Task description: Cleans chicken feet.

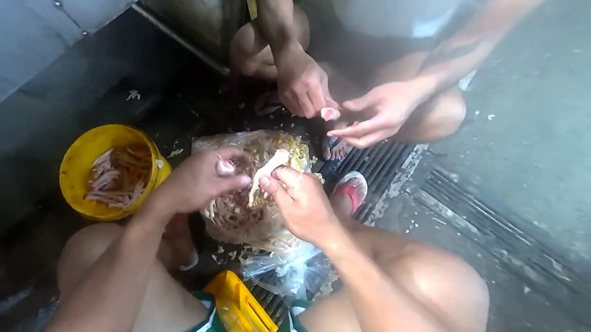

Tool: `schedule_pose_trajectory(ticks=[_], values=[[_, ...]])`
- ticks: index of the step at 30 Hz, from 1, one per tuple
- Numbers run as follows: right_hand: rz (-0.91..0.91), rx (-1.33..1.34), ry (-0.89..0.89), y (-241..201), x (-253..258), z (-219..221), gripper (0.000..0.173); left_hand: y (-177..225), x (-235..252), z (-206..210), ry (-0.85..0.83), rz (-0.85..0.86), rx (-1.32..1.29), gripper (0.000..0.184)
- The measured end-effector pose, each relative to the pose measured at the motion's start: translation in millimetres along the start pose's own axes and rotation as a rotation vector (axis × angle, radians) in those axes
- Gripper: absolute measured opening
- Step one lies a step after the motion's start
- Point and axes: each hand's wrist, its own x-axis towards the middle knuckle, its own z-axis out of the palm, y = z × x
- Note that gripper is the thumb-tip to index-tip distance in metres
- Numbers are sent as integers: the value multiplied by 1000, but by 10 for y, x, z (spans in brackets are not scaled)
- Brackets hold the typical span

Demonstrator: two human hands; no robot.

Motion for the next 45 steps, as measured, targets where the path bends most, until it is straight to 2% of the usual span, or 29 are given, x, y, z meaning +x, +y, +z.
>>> schedule_pose_trajectory(ticks=[2,5,9,11,13,16,19,22,24,27,31,35,38,40,45], values=[[21,-31,-34,41,-26,-6,36,11,-9,-82,88,65,-118,29],[44,-81,-107,64,-51,30,35,105,12,76,183,106,-162,26],[20,-143,-109,54,-73,72,28,175,117,364,220,-11,178,32],[7,-196,-54,31,-78,79,30,145,172,412,219,-46,185,28],[-27,-231,27,-15,-79,79,36,91,207,432,242,-98,75,30],[-147,-273,134,-29,-64,122,36,4,181,468,276,-171,-130,34],[-276,-277,220,-14,-78,195,35,-12,191,464,286,-176,-195,36],[-373,-243,278,-104,-167,208,31,-129,402,342,390,-211,-191,35],[-324,-240,286,-146,-206,194,32,-175,435,221,468,-163,-279,36],[-130,-285,232,-134,-166,113,38,-105,356,187,443,-14,-447,28],[34,-256,25,-122,-83,34,49,-8,270,299,375,-50,-269,23],[-31,-202,-48,-61,-61,190,31,-16,289,353,360,-86,-221,18],[-104,-192,-34,-64,-49,251,35,-18,312,344,381,-112,-133,21],[-119,-179,-32,-86,-45,251,35,-65,348,318,447,-114,-106,15],[-139,-138,-38,-198,-124,176,35,-237,486,177,593,-91,-150,13]])
